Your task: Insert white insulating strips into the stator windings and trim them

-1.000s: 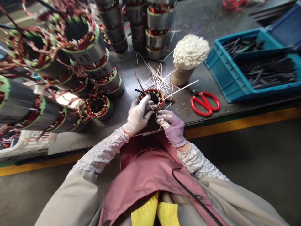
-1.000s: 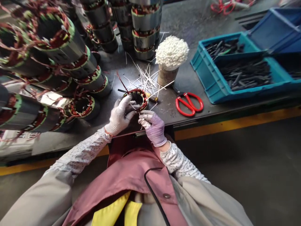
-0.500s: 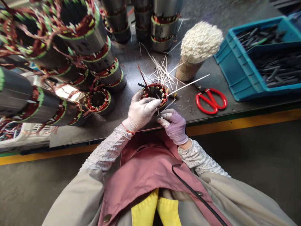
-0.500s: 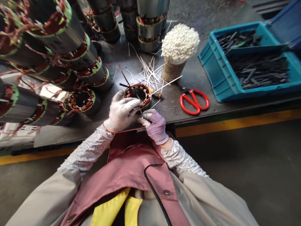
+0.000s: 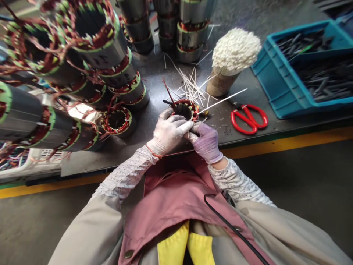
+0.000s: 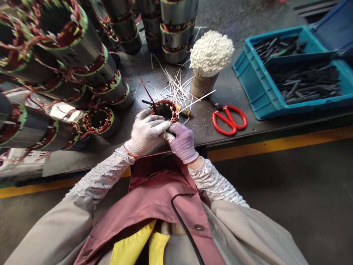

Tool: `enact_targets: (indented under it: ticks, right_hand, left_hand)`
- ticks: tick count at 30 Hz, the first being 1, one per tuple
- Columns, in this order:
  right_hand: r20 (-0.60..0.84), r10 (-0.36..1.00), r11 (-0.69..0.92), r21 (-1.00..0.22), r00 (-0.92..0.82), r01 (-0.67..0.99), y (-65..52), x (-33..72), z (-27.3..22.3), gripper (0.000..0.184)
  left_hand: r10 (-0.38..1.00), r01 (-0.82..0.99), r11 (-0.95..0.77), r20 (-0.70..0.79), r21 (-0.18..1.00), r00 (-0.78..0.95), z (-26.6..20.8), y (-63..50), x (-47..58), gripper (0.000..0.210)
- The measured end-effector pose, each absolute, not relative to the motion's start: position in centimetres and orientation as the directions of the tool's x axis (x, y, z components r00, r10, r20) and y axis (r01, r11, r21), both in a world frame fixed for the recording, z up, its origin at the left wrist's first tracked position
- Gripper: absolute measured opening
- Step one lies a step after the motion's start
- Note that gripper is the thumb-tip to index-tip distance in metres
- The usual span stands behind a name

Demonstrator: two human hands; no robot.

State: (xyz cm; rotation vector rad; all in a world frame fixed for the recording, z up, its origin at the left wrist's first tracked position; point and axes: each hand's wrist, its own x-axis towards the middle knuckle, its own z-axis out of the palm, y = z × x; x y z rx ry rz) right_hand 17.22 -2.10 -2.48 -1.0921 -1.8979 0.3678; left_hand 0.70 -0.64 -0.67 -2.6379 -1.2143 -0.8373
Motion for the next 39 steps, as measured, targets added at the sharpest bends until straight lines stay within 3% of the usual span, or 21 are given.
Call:
enact_targets:
  ticks: [3,6,8,10,12,13,16,19,20,22,24,27,31,32,33,34,36,39]
  right_hand:
    - [0.55,0.801,0.555,-0.53,-0.238,0.641,-1.8,17.4,-2.6,0.028]
    - [0.575,0.741,0.579,-0.287,-0.346,0.763,-1.6,17.8,-1.7,0.031]
    - [0.512,0.713,0.631,-0.17,-0.479,0.757,-1.5,18.3,-0.7,0.034]
    - [0.434,0.684,0.7,-0.163,-0.587,0.695,-1.9,19.2,0.4,0.036]
    - [0.382,0.68,0.73,-0.267,-0.626,0.629,-2.8,20.3,1.4,0.033]
    - [0.376,0.71,0.705,-0.376,-0.596,0.602,-3.5,20.8,1.7,0.03]
    - [0.354,0.858,0.504,-0.718,-0.371,0.48,-5.0,21.1,2.4,0.023]
    - [0.191,0.961,0.218,-0.968,-0.198,0.124,-4.9,19.4,2.9,0.026]
    - [0.095,0.972,0.09,-0.995,-0.214,-0.032,-4.2,18.6,3.2,0.027]
    - [-0.079,0.948,-0.174,-0.94,-0.309,-0.294,-2.2,16.8,3.7,0.032]
    - [-0.146,0.916,-0.282,-0.897,-0.374,-0.34,0.5,14.9,4.2,0.037]
    - [-0.061,0.962,-0.104,-0.983,-0.265,-0.152,3.5,13.0,5.1,0.036]
    - [0.29,0.957,0.29,-0.956,0.014,0.042,2.5,17.5,6.0,0.019]
    - [0.452,0.875,0.429,-0.89,0.175,0.155,1.8,20.0,5.7,0.02]
    - [0.564,0.777,0.457,-0.81,0.278,0.367,1.3,22.7,5.2,0.023]
    - [0.643,0.718,0.405,-0.698,0.267,0.591,1.2,25.4,4.3,0.023]
    - [0.505,0.862,0.247,-0.354,-0.038,0.902,1.9,30.0,2.0,0.012]
    - [0.399,0.908,0.237,-0.247,-0.124,0.94,4.8,33.6,-1.0,0.039]
  left_hand:
    - [0.651,0.708,-0.698,0.511,0.112,0.561,-0.6,-0.4,0.4,0.018]
    - [0.657,0.698,-0.705,0.483,0.122,0.579,-0.4,-0.3,0.2,0.019]
    - [0.67,0.696,-0.702,0.468,0.148,0.576,-0.5,-0.2,0.1,0.021]
    - [0.695,0.696,-0.69,0.449,0.198,0.561,-0.7,0.0,-0.1,0.022]
    - [0.735,0.705,-0.659,0.425,0.262,0.529,-0.9,0.0,-0.2,0.024]
    - [0.752,0.708,-0.643,0.416,0.29,0.512,-1.0,0.1,-0.4,0.027]
    - [0.76,0.695,-0.639,0.407,0.329,0.506,-0.6,0.0,-0.8,0.034]
    - [0.725,0.657,-0.687,0.369,0.312,0.582,0.0,-0.2,-1.3,0.025]
    - [0.717,0.649,-0.695,0.354,0.309,0.6,0.1,-0.3,-1.5,0.021]
    - [0.699,0.627,-0.715,0.351,0.308,0.623,0.0,-0.2,-1.7,0.02]
    - [0.672,0.595,-0.741,0.37,0.312,0.642,-0.4,0.1,-1.8,0.021]
    - [0.669,0.581,-0.743,0.357,0.331,0.652,-0.4,0.4,-1.9,0.02]
    - [0.727,0.639,-0.686,0.29,0.346,0.623,1.9,-1.2,-2.7,0.024]
    - [0.746,0.67,-0.665,0.301,0.328,0.593,2.6,-1.8,-2.9,0.03]
    - [0.766,0.705,-0.641,0.316,0.305,0.56,3.1,-2.2,-3.1,0.039]
    - [0.782,0.736,-0.617,0.326,0.279,0.531,3.5,-2.5,-3.2,0.048]
    - [0.796,0.768,-0.597,0.295,0.233,0.529,3.5,-2.5,-2.8,0.056]
    - [0.79,0.775,-0.612,0.163,0.159,0.591,2.4,-1.6,-1.5,0.041]
